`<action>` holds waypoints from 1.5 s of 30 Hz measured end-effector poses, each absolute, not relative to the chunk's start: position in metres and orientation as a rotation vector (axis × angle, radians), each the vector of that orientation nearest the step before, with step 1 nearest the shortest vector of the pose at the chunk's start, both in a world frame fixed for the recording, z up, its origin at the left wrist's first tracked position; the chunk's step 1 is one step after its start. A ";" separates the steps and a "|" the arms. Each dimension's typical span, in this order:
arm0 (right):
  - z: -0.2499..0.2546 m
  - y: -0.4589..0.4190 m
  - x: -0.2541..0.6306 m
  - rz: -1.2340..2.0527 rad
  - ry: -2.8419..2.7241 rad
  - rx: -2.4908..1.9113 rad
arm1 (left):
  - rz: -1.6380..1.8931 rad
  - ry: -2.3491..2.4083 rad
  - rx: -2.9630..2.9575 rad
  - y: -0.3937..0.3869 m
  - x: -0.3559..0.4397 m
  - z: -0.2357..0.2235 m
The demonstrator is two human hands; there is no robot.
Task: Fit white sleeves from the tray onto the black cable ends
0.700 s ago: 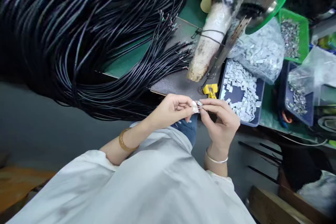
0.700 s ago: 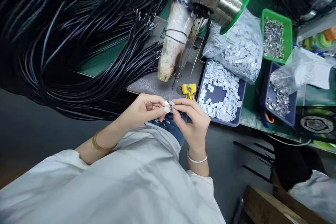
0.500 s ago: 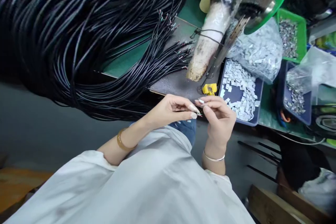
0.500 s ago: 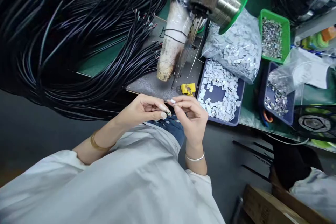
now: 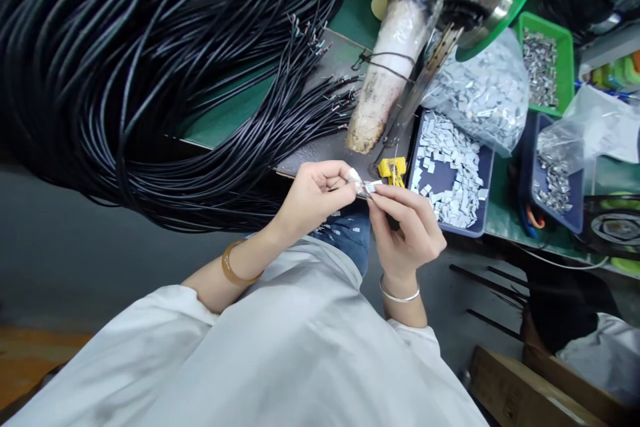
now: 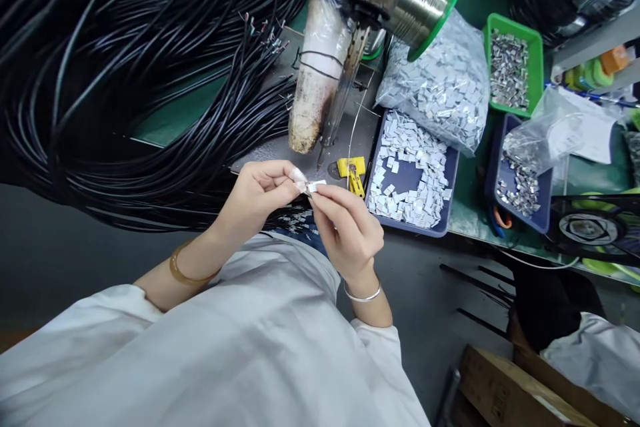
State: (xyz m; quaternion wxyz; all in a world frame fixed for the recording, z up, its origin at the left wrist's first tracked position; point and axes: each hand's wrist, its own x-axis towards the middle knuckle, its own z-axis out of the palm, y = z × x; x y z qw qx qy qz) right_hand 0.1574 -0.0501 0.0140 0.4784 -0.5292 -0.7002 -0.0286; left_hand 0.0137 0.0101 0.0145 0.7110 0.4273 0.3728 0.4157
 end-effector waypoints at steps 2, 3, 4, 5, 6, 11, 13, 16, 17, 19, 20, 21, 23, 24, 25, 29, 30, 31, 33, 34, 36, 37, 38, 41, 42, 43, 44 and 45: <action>0.010 -0.049 0.159 0.019 -1.622 -1.302 | 0.925 0.810 0.943 0.011 0.012 0.015; 0.008 -0.048 0.160 0.091 -1.565 -1.303 | 0.927 0.804 0.952 0.012 0.012 0.015; 0.006 -0.047 0.161 0.160 -1.517 -1.302 | 0.931 0.801 0.966 0.012 0.012 0.014; 0.005 -0.047 0.162 0.210 -1.491 -1.301 | 0.938 0.802 0.984 0.012 0.012 0.014; 0.004 -0.047 0.163 0.228 -1.496 -1.303 | 0.942 0.805 0.999 0.012 0.012 0.013; 0.001 -0.046 0.166 -0.033 -1.709 -1.276 | 0.970 0.844 1.033 0.014 0.016 0.011; 0.000 -0.045 0.167 -0.116 -1.758 -1.261 | 0.977 0.882 1.043 0.014 0.018 0.012; -0.002 -0.043 0.168 -0.115 -1.759 -1.236 | 0.980 0.930 1.046 0.016 0.020 0.013; -0.002 -0.042 0.168 -0.076 -1.734 -1.234 | 0.985 0.942 1.048 0.016 0.021 0.013; -0.003 -0.041 0.168 0.045 -1.665 -1.259 | 1.001 0.964 1.058 0.017 0.023 0.013; -0.003 -0.040 0.168 0.105 -1.633 -1.279 | 1.011 0.972 1.063 0.018 0.024 0.013; -0.003 -0.040 0.168 0.150 -1.612 -1.298 | 1.019 0.979 1.068 0.018 0.025 0.013; -0.003 -0.038 0.168 0.197 -1.595 -1.322 | 1.033 0.994 1.077 0.019 0.027 0.014; -0.002 -0.037 0.168 0.202 -1.592 -1.323 | 1.040 1.003 1.082 0.019 0.028 0.014; -0.001 -0.037 0.167 0.205 -1.590 -1.320 | 1.048 1.014 1.090 0.019 0.028 0.015; 0.006 -0.035 0.164 0.200 -1.607 -1.314 | 1.081 1.050 1.117 0.019 0.027 0.019; 0.007 -0.035 0.164 0.196 -1.615 -1.314 | 1.081 1.053 1.120 0.019 0.027 0.020; 0.008 -0.036 0.163 0.198 -1.621 -1.313 | 1.075 1.053 1.122 0.019 0.026 0.020; 0.008 -0.038 0.163 0.224 -1.619 -1.311 | 1.047 1.044 1.123 0.019 0.025 0.019; 0.008 -0.039 0.164 0.245 -1.612 -1.315 | 1.033 1.035 1.122 0.019 0.025 0.018; 0.006 -0.041 0.165 0.286 -1.594 -1.326 | 1.008 1.016 1.115 0.017 0.024 0.016; 0.006 -0.042 0.166 0.301 -1.586 -1.330 | 0.997 1.009 1.113 0.017 0.023 0.015; 0.005 -0.042 0.166 0.309 -1.579 -1.332 | 0.989 1.005 1.114 0.016 0.023 0.014; 0.004 -0.042 0.168 0.289 -1.575 -1.331 | 0.964 0.986 1.144 0.016 0.020 0.014; 0.004 -0.042 0.168 0.270 -1.582 -1.334 | 0.956 0.982 1.154 0.016 0.019 0.015; 0.003 -0.041 0.168 0.248 -1.593 -1.337 | 0.949 0.981 1.157 0.016 0.019 0.015; 0.003 -0.041 0.168 0.222 -1.608 -1.338 | 0.948 0.984 1.153 0.017 0.019 0.015; 0.002 -0.040 0.168 0.192 -1.625 -1.339 | 0.953 0.989 1.143 0.017 0.019 0.015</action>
